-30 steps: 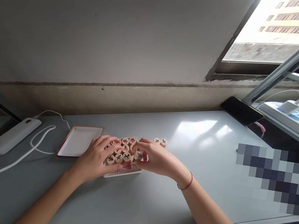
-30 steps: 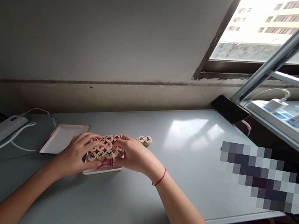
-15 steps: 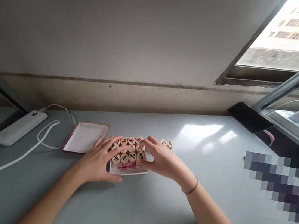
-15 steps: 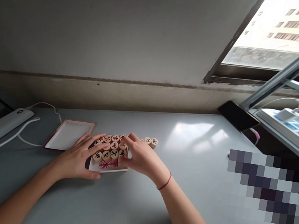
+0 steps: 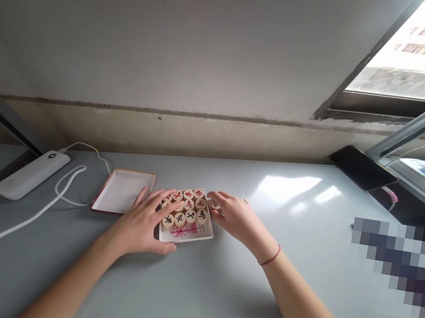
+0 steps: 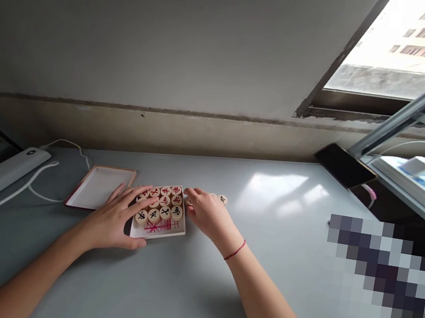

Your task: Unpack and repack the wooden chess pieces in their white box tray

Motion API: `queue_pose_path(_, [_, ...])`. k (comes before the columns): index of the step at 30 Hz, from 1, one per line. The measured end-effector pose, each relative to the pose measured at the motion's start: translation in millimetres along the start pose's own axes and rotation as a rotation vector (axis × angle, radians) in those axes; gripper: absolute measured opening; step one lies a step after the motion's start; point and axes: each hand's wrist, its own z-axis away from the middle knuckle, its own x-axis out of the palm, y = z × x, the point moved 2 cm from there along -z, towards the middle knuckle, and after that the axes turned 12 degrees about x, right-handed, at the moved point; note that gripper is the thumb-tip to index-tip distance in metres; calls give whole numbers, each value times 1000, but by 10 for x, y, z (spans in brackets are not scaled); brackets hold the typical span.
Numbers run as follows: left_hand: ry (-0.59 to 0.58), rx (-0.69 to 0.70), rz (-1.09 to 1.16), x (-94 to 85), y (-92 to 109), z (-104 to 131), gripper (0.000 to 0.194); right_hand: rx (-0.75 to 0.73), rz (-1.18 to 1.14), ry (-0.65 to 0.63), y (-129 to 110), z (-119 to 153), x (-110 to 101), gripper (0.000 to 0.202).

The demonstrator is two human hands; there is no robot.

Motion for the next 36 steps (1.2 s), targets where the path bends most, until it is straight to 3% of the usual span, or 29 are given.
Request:
queue_pose_path(3, [43,56,-8,-53,-17,1,87,18,-235,24,-15,45,-112,18])
queue_pose_path(5, [144,100,-22,-104,19,-15,80,15,-453,-3,-73,97,-157,18])
queue_pose_path(9, [391,180,-29,-197,201,-69,49,-36,-812,-174,-286,209,-110,24])
queue_pose_path(12, [470,210,5,-229,313,-87,30,-24,-964,-292,-401,254,-12,27])
queue_pose_path(18, [408,169,138,-219,318,-46,17,-32,-1078,-419,-457,255,127,28])
queue_pose_path(23, [352,174,156,-187,251,-25,11,-28,-1035,-388,-462,249,175,23])
queue_pose_path(29, [252,160,204,-181,141,19,20,-10,-1020,-355,-368,213,174,24])
queue_pose_path(33, [134,134,322,-200,140,41,19,-29,-1033,-307,-328,186,157,23])
queue_pose_path(36, [119,114,361,-212,154,55,21,-35,-1046,-302,-326,181,153,22])
